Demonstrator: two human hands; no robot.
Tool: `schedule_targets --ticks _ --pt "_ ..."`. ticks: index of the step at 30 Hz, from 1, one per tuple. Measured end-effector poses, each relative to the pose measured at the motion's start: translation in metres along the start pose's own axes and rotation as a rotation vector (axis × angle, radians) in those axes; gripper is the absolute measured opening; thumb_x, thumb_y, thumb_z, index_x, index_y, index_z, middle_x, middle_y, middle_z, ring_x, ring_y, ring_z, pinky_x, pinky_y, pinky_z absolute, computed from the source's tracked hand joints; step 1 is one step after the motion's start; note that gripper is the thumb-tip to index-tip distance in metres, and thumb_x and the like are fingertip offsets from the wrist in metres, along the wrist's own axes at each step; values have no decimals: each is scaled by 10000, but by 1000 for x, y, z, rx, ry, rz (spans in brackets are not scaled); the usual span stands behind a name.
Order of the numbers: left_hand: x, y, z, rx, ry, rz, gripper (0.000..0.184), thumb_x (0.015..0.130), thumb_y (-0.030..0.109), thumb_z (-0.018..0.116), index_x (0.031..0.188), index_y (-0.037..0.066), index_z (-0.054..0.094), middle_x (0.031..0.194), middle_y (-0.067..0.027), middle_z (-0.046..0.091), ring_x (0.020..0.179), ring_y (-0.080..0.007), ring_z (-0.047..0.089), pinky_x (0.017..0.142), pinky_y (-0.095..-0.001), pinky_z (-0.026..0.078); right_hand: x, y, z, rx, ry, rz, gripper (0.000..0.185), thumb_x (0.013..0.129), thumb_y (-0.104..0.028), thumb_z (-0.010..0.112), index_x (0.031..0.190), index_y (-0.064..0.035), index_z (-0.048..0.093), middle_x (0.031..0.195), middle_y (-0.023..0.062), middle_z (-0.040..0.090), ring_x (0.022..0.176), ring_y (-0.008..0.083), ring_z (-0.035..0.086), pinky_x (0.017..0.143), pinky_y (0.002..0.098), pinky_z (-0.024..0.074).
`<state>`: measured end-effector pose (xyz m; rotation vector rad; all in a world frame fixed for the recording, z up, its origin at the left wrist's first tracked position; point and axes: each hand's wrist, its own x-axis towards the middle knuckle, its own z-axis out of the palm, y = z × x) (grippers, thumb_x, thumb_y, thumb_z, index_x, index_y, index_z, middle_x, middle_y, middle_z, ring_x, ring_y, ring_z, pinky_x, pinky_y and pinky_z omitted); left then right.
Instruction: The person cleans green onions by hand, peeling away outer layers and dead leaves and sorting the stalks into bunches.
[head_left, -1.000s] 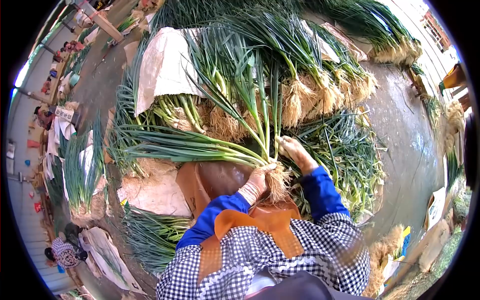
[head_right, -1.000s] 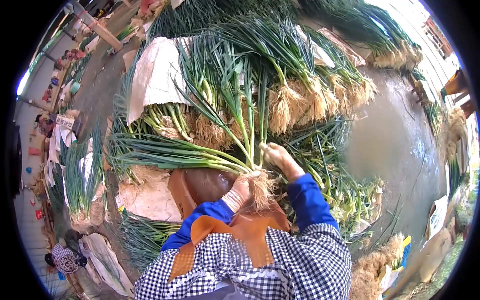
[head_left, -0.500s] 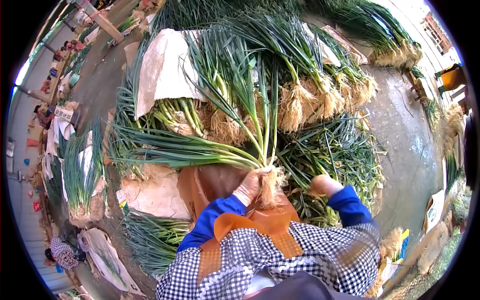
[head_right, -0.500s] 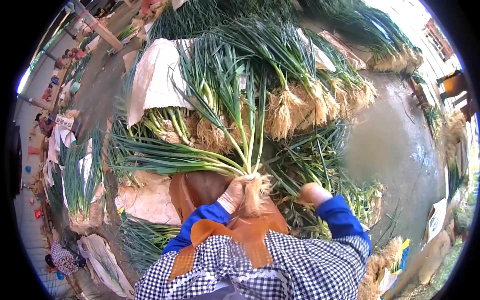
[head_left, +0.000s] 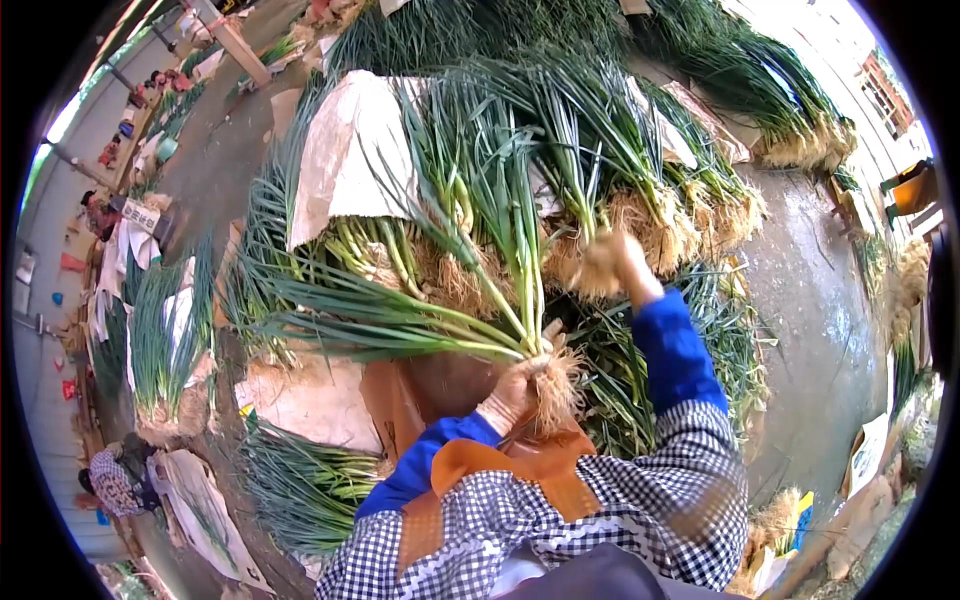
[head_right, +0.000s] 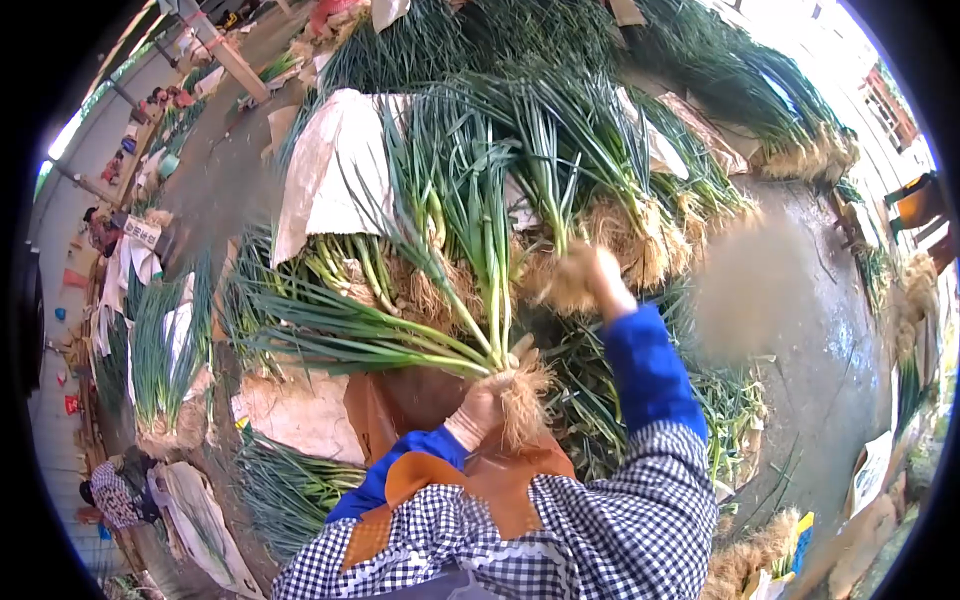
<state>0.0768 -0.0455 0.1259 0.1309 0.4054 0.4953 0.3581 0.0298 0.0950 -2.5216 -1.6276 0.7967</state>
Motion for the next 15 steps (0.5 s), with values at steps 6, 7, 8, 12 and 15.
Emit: schedule_targets --ticks 6,7,8,12,15 --pt "13 -26 -57 96 205 -155 186 817 29 573 1001 15 558 857 -91 595 782 -229 597 744 -365 510 -110 -41 103 1073 -92 73 268 836 -262 640 871 3 652 743 16 655 606 142 567 617 285 489" --pt "16 -31 -68 28 207 -182 201 812 27 579 1012 20 559 869 -94 601 797 -243 599 759 -371 507 -96 -40 112 802 157 49 310 866 -346 561 856 -48 645 681 83 646 573 228 594 589 337 488" --pt "13 -32 -66 66 184 -125 237 820 52 573 1054 21 559 898 -111 607 807 -252 601 763 -378 506 -95 -43 106 546 405 -32 392 883 -430 506 801 -69 634 643 142 604 563 302 567 557 365 463" --pt "15 -28 -59 70 195 -41 304 831 124 565 1111 7 552 945 -130 612 824 -249 602 766 -375 511 -114 -69 108 490 548 -35 377 906 -393 491 724 -91 627 626 129 587 542 277 560 515 361 442" --pt "12 -21 -59 -1 205 -16 277 832 133 564 1077 3 562 973 -117 619 837 -243 611 775 -376 517 -172 -58 106 766 538 -216 323 903 -309 524 684 -91 616 619 121 592 531 239 567 507 339 440"
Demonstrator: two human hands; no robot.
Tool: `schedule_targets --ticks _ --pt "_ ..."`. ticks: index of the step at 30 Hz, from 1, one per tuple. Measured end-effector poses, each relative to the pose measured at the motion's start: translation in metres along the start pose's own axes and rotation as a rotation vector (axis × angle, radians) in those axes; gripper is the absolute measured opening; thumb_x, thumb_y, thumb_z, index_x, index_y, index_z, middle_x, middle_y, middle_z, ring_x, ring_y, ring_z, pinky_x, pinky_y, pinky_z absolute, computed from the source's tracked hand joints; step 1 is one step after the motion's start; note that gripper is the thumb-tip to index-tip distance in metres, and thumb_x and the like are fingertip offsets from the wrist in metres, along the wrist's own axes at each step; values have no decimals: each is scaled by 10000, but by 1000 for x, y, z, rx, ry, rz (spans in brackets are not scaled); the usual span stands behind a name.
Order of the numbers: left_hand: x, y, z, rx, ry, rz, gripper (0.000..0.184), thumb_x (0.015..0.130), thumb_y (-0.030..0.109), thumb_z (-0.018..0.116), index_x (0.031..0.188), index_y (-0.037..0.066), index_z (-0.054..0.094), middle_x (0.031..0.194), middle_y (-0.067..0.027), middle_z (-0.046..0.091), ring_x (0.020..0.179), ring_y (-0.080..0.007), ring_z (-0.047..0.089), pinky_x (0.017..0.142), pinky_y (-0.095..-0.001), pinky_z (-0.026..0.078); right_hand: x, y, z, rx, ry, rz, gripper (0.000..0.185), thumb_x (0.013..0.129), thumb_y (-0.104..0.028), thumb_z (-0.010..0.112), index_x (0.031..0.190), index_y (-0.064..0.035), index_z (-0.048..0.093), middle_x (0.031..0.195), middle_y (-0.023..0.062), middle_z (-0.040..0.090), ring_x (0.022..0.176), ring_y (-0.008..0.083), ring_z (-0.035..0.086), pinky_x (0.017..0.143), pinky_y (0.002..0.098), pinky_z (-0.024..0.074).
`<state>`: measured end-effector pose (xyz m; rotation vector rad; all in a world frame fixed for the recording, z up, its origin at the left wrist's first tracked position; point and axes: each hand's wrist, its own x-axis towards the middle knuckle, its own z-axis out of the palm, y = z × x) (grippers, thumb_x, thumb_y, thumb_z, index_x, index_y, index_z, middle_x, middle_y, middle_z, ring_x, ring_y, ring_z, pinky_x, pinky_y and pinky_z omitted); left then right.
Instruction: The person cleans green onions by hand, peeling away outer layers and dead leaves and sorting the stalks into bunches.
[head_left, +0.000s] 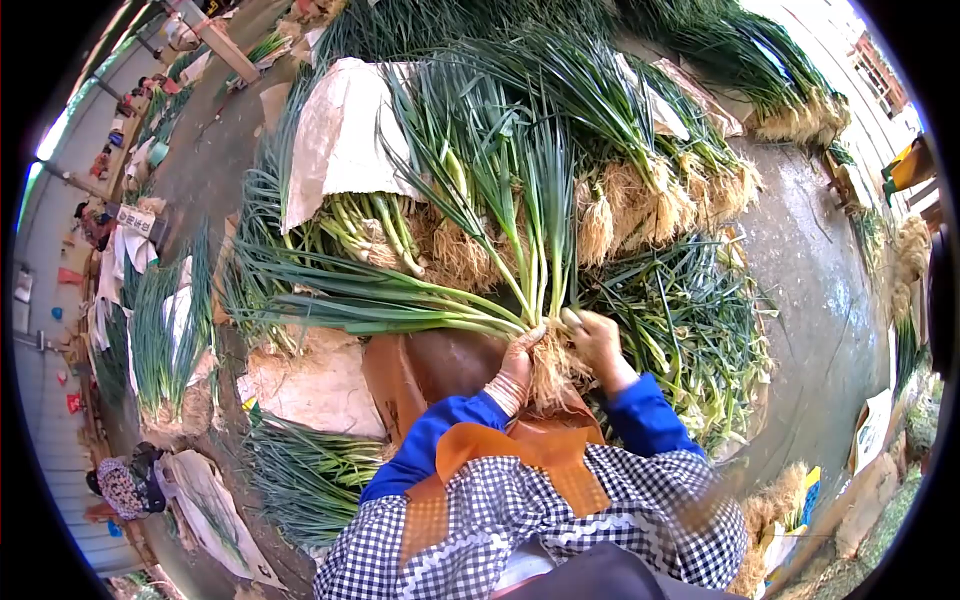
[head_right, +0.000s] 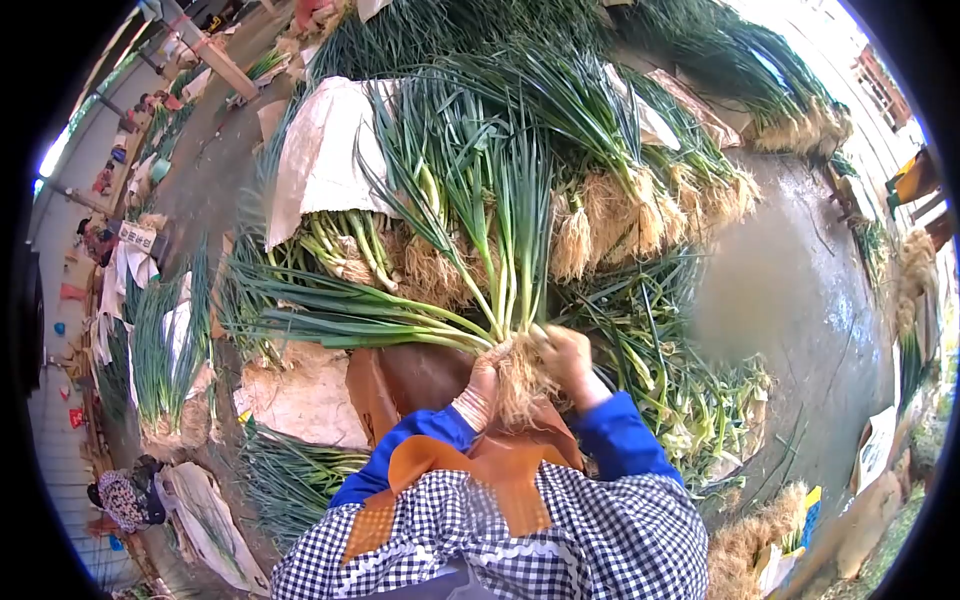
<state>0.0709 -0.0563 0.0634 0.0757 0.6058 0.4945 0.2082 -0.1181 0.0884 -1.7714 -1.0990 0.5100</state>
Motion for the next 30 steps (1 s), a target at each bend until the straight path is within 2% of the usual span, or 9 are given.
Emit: schedule_targets --ticks 3,6,8,10,13,17,21,25,30 --pt "3 4 -11 -51 -161 -49 308 831 204 569 1079 22 563 937 -131 612 804 -267 614 731 -421 530 -22 35 -61 106 49 352 396 894 -399 517 696 -76 632 649 129 619 584 261 607 540 361 457" --pt "-10 12 6 10 -136 -34 336 821 220 576 1090 20 556 899 -139 596 766 -281 610 685 -444 536 4 55 -91 -956 -579 393 620 845 -634 398 755 -69 638 708 138 639 695 296 632 625 386 483" --pt "-10 13 8 42 -142 -2 339 825 235 575 1084 17 555 891 -138 594 746 -272 605 674 -434 536 25 35 -59 -701 -423 316 527 864 -572 446 906 -74 612 718 119 636 683 236 631 628 355 487" --pt "-11 13 7 21 -115 -26 339 827 236 576 1082 14 553 884 -138 592 737 -269 602 663 -428 534 45 -6 -27 425 -313 507 396 891 -447 514 893 -59 593 601 -17 503 508 95 441 487 253 385" --pt "-3 11 -4 -19 -117 -39 331 831 240 576 1075 18 552 850 -130 585 721 -269 594 629 -415 525 69 27 40 787 -199 425 238 907 -312 539 919 -84 608 631 -84 449 526 26 393 477 173 313" --pt "-10 13 5 -54 -113 -63 302 838 244 568 1061 41 560 821 -118 581 687 -261 595 616 -407 525 62 34 55 873 -145 376 201 892 -252 552 966 -82 630 615 -46 527 507 54 456 472 212 357" --pt "2 10 -9 21 -37 -36 305 843 238 562 1055 20 562 836 -125 594 675 -260 602 617 -403 535 56 17 41 -369 69 84 265 889 -321 541 842 -68 605 671 148 594 580 337 541 557 357 456" --pt "9 12 -13 -10 4 21 316 853 188 546 1121 21 552 962 -128 618 827 -259 612 753 -427 520 22 -3 29 399 -116 298 240 904 -233 542 808 -16 581 641 37 577 587 108 493 544 278 429" --pt "6 19 -6 -30 -74 24 274 839 156 547 1082 31 560 928 -114 607 829 -267 603 778 -446 511 -33 3 -36 1036 -154 432 224 927 -219 491 774 -70 558 671 -25 494 587 95 444 537 252 398"
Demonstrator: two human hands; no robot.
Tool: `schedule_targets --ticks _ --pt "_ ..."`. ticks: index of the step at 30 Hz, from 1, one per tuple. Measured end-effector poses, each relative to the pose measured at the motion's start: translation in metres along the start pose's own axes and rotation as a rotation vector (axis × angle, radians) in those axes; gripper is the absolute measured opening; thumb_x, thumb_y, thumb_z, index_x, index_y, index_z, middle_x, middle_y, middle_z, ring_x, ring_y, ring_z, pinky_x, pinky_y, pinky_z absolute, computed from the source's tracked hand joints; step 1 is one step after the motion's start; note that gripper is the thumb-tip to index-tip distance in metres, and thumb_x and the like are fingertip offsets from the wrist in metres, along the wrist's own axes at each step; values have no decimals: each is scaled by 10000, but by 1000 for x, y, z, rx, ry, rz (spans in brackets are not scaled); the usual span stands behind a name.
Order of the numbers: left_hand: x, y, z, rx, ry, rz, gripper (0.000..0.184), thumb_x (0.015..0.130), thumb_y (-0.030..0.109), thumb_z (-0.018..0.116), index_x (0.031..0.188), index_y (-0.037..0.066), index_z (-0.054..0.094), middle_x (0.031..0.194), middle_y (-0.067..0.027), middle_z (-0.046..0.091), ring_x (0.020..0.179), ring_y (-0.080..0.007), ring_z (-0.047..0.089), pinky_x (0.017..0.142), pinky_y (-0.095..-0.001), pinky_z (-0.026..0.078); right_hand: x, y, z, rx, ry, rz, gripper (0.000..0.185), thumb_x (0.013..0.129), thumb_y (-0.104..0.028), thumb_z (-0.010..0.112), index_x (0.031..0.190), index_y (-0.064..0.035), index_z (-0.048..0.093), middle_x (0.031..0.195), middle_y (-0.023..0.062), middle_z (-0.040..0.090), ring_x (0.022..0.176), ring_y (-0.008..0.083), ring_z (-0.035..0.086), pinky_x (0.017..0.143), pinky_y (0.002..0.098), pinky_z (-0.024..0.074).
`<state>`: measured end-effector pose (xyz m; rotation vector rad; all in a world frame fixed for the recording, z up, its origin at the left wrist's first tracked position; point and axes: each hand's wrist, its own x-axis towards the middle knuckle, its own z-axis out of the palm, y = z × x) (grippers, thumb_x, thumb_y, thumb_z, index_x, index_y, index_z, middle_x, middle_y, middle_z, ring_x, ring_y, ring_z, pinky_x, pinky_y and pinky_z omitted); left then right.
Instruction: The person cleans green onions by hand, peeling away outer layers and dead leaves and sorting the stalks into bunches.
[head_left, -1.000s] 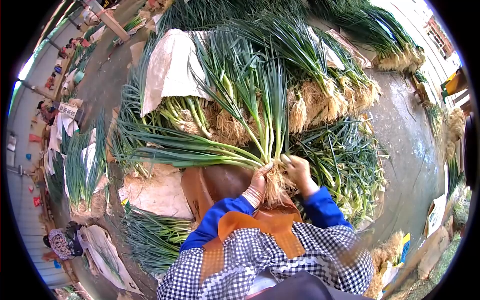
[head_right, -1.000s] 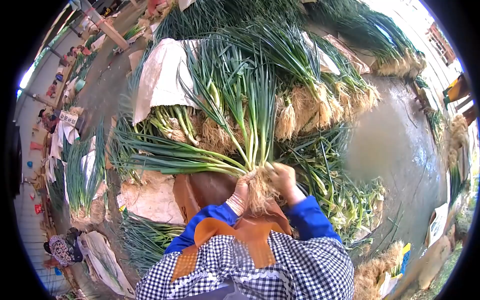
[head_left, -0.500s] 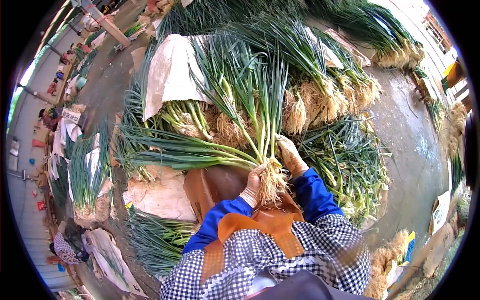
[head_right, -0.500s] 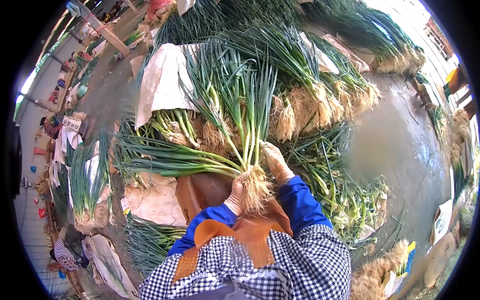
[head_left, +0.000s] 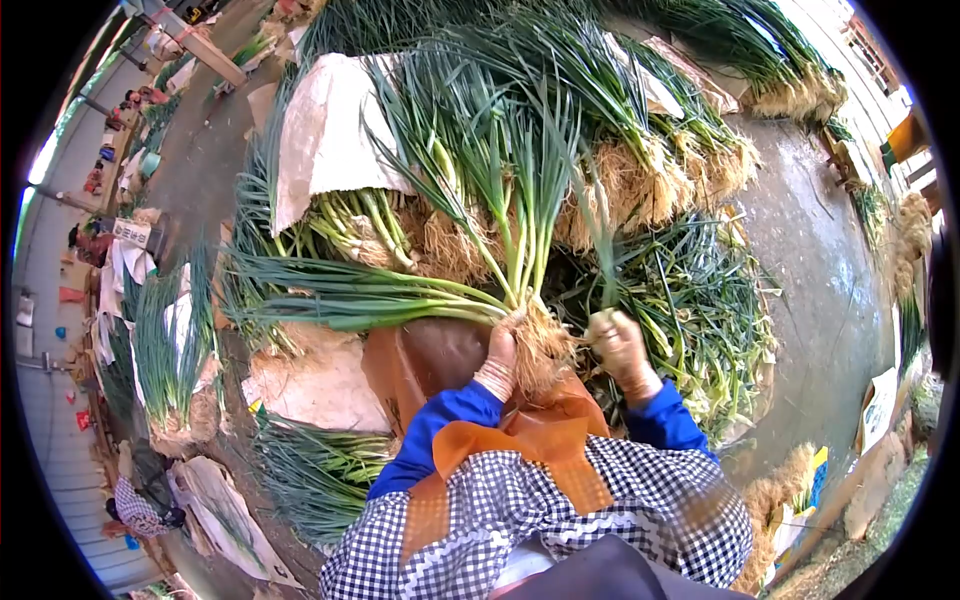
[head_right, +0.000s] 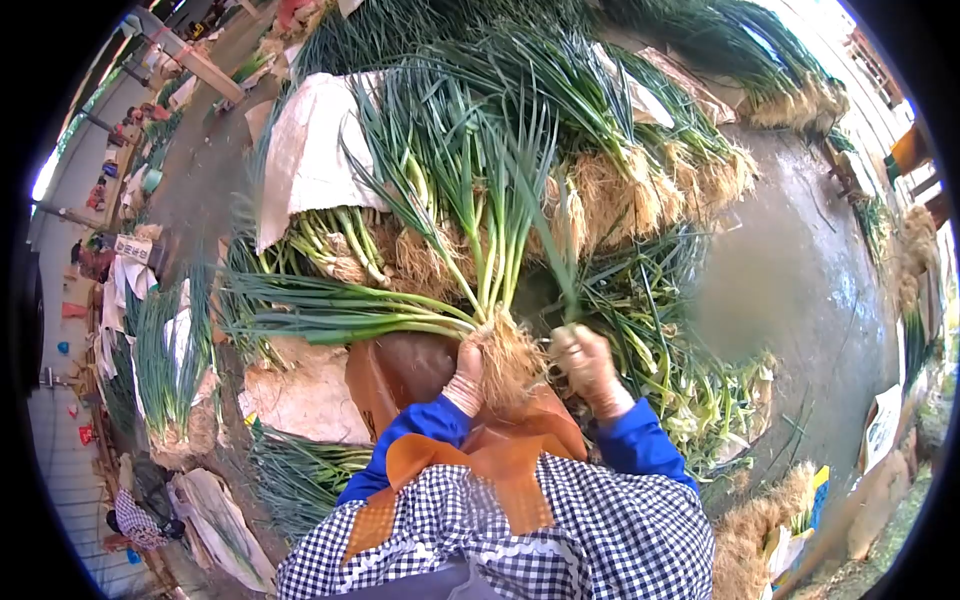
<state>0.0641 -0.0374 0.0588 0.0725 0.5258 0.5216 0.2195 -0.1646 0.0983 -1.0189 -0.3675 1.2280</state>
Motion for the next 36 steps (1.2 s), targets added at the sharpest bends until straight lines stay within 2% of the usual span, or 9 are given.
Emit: schedule_targets --ticks 3,6,9,11,15,21,26,31,36 --pt "-12 6 22 -1 -46 -44 336 836 184 546 1133 27 531 928 -121 607 848 -276 610 772 -448 522 -19 -46 -29 -447 251 77 244 935 -256 482 785 -73 542 664 -15 485 591 99 445 539 249 406" --pt "-13 15 5 -27 -211 -189 346 824 170 557 1126 5 521 922 -105 598 863 -229 607 742 -380 534 -3 -21 -125 -1933 -224 645 505 841 -510 518 1055 -63 614 1025 130 633 943 291 597 804 363 463" --pt "-30 23 27 68 -363 -75 369 782 111 605 1104 -44 512 884 -73 576 819 -167 591 704 -282 527 64 -71 -87 -1993 -210 705 529 904 -500 356 980 -64 645 971 181 636 926 294 609 826 388 472" --pt "-36 29 42 130 -423 6 418 727 109 667 1084 -51 519 873 -64 577 797 -160 579 677 -272 500 108 -111 -85 -1821 454 -33 408 867 -464 487 844 -86 638 847 154 640 779 313 626 715 395 500" --pt "-17 30 31 371 -99 106 322 761 48 620 1074 6 555 881 -53 600 773 -150 590 719 -291 512 225 -157 -105 -1786 765 -606 254 796 -334 606 923 -117 639 898 130 635 816 311 617 711 392 496" --pt "0 16 7 121 -72 41 396 777 45 605 1163 22 524 948 -75 611 822 -195 604 766 -326 517 222 -172 -37 -1735 563 122 225 771 -180 623 974 -83 623 862 126 661 747 209 639 656 326 508" --pt "-13 14 49 102 -303 -41 528 792 113 587 1267 -33 408 1127 -156 555 1011 -260 570 911 -409 462 124 -65 -16 -387 105 145 161 783 -85 570 940 -51 586 704 -35 528 587 80 491 487 215 409" --pt "-8 -11 6 11 -136 -315 448 816 121 586 1217 -22 447 1099 -185 571 962 -287 591 878 -440 475 89 10 8 -169 -44 75 145 814 -131 546 900 -21 582 741 -7 547 651 78 498 572 204 405" --pt "2 -22 -8 132 -175 -165 352 831 104 569 1152 -24 503 983 -144 598 862 -262 609 807 -389 512 130 -8 13 -1515 396 -152 589 799 -607 515 804 -22 588 594 140 583 588 286 598 542 350 482"
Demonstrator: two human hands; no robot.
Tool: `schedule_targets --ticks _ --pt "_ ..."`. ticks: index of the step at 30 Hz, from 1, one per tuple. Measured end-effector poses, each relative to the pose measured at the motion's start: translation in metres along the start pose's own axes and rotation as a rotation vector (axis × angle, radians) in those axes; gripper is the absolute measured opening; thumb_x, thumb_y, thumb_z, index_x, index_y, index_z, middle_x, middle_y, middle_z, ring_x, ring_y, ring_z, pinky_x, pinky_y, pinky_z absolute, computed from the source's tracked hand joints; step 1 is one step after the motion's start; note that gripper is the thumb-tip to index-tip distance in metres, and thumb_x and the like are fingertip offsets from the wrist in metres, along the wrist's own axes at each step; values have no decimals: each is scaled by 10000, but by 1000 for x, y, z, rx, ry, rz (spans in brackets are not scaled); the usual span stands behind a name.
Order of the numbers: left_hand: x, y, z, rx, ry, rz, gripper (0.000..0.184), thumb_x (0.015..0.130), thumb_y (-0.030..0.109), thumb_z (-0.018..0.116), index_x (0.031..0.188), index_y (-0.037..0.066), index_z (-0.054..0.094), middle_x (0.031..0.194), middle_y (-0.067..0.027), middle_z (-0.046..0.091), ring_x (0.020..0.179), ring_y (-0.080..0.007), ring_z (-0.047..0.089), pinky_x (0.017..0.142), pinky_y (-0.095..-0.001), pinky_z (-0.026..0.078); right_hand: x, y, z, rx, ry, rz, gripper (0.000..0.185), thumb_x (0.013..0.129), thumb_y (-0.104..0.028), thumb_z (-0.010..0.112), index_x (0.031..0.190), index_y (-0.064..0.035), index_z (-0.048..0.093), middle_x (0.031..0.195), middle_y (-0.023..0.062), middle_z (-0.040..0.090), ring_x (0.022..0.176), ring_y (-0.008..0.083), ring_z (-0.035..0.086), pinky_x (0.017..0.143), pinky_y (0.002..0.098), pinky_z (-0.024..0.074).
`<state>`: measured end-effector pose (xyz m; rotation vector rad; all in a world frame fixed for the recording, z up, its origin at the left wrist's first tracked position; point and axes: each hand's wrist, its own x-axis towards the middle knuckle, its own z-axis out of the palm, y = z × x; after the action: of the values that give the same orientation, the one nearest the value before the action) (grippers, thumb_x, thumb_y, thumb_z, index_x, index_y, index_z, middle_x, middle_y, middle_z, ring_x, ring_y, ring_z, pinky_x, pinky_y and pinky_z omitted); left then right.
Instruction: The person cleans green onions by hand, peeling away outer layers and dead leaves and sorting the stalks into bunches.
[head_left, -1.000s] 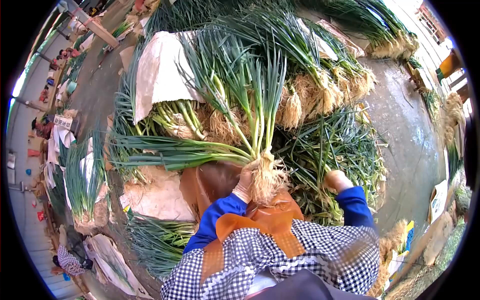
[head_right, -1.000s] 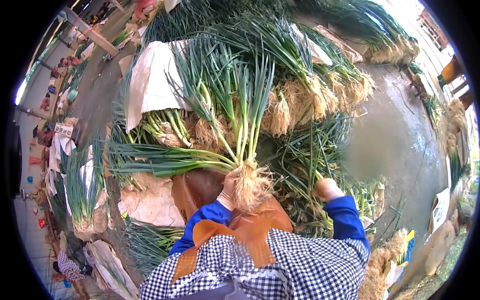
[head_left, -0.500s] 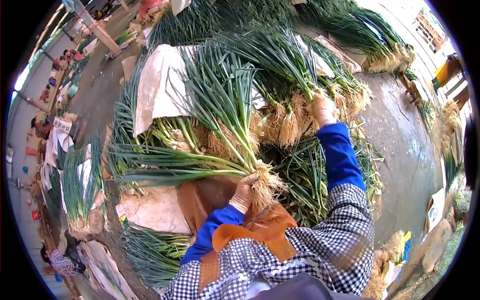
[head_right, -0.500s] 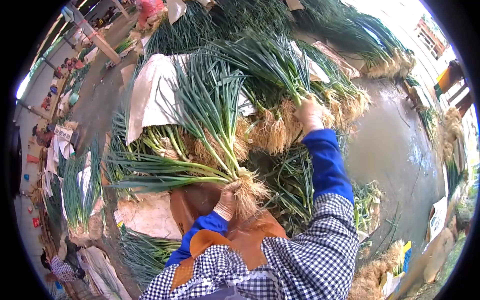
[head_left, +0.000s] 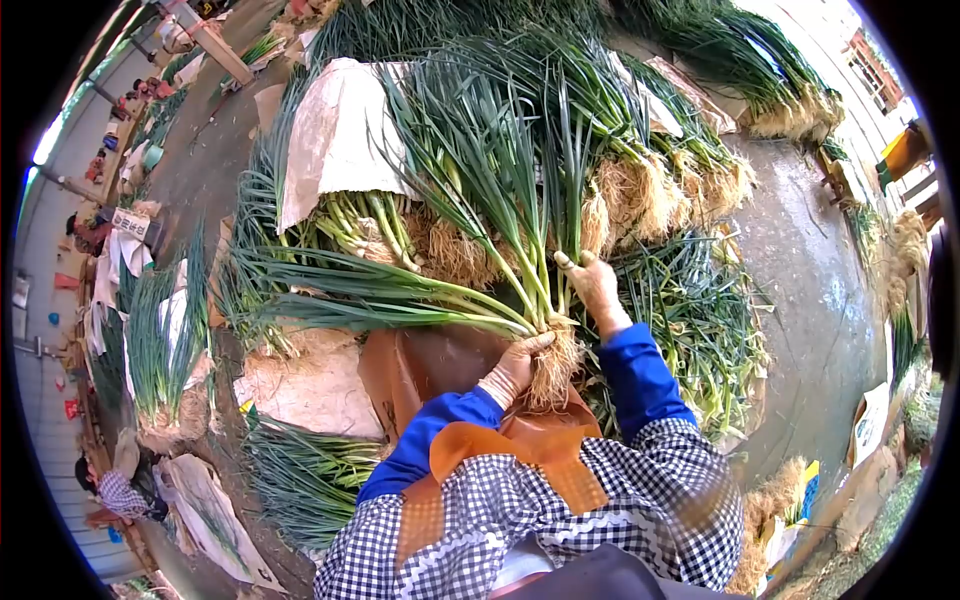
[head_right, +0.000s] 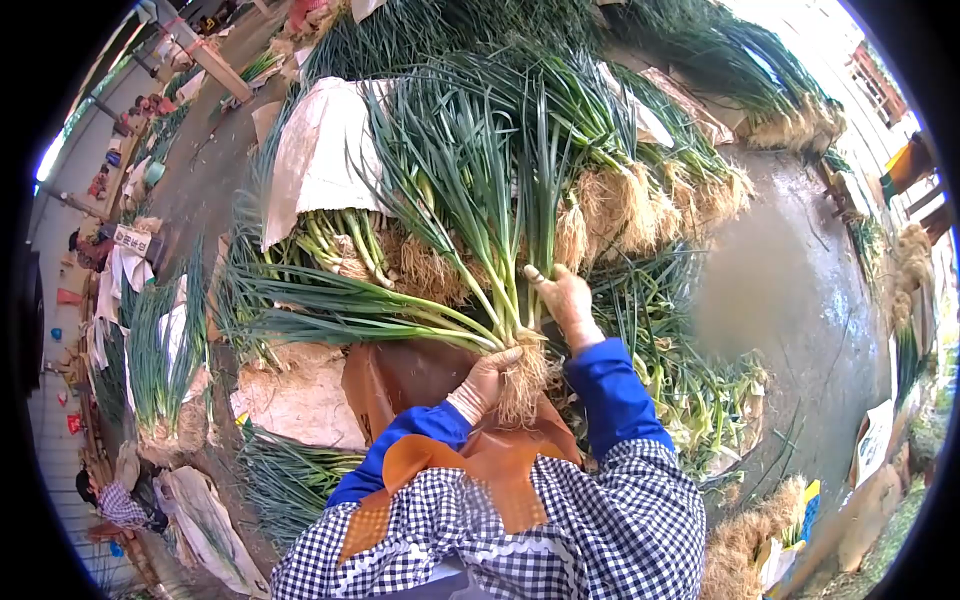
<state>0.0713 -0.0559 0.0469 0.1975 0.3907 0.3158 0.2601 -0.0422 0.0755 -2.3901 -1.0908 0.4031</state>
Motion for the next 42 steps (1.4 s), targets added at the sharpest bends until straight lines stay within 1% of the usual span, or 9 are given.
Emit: schedule_targets --ticks 6,7,11,20,23,29,33,37,42 --pt "9 -2 -11 -20 259 120 226 826 72 564 1047 24 569 917 -105 613 823 -225 613 771 -373 526 -40 -6 -9 -392 -98 -394 287 887 -342 486 734 -176 663 580 54 620 492 201 589 496 321 499" --pt "12 -2 -13 -89 292 120 213 822 73 567 1030 30 579 910 -105 617 811 -226 616 761 -369 529 -63 10 6 107 62 -647 234 874 -328 537 801 -176 698 558 55 615 472 167 580 485 297 498" --pt "6 2 -8 -21 227 126 213 815 72 575 1023 28 584 915 -97 615 823 -228 613 772 -357 523 -58 50 -8 378 -45 108 370 845 -433 574 804 -71 642 664 123 626 613 302 612 591 359 496" --pt "8 0 -8 58 284 302 197 808 24 566 1001 16 603 900 -80 623 801 -198 614 774 -321 521 5 -6 8 -8 192 -233 364 861 -410 546 727 -72 533 609 187 535 590 392 517 549 427 444" --pt "3 4 1 23 341 233 203 809 57 572 1008 36 610 922 -70 629 814 -202 616 754 -334 524 -34 -5 -17 893 -234 110 270 898 -294 537 744 -73 551 588 8 515 521 124 488 488 263 405" --pt "8 6 -1 -69 228 230 220 809 43 566 1029 33 576 938 -90 615 854 -232 608 790 -379 514 -106 33 -38 998 -529 274 254 908 -280 534 983 -53 619 769 -2 613 656 112 563 595 250 465" --pt "6 8 -2 -174 183 167 218 793 17 576 1010 42 580 927 -86 608 837 -223 602 798 -391 512 -98 99 -36 -552 -853 -183 318 893 -349 471 874 -87 649 775 102 657 682 224 606 679 388 489" --pt "7 7 -9 -130 163 162 219 802 23 560 1019 11 579 935 -89 611 851 -223 603 806 -389 508 -72 71 -34 556 -508 203 588 854 -429 554 1280 -39 445 900 84 643 729 154 608 660 268 496" --pt "10 5 -19 -75 141 224 270 820 47 549 1086 2 544 979 -117 603 856 -247 613 828 -404 506 -30 18 -6 1006 -317 126 314 919 -294 513 1063 -32 610 688 -3 570 579 45 470 522 205 391"
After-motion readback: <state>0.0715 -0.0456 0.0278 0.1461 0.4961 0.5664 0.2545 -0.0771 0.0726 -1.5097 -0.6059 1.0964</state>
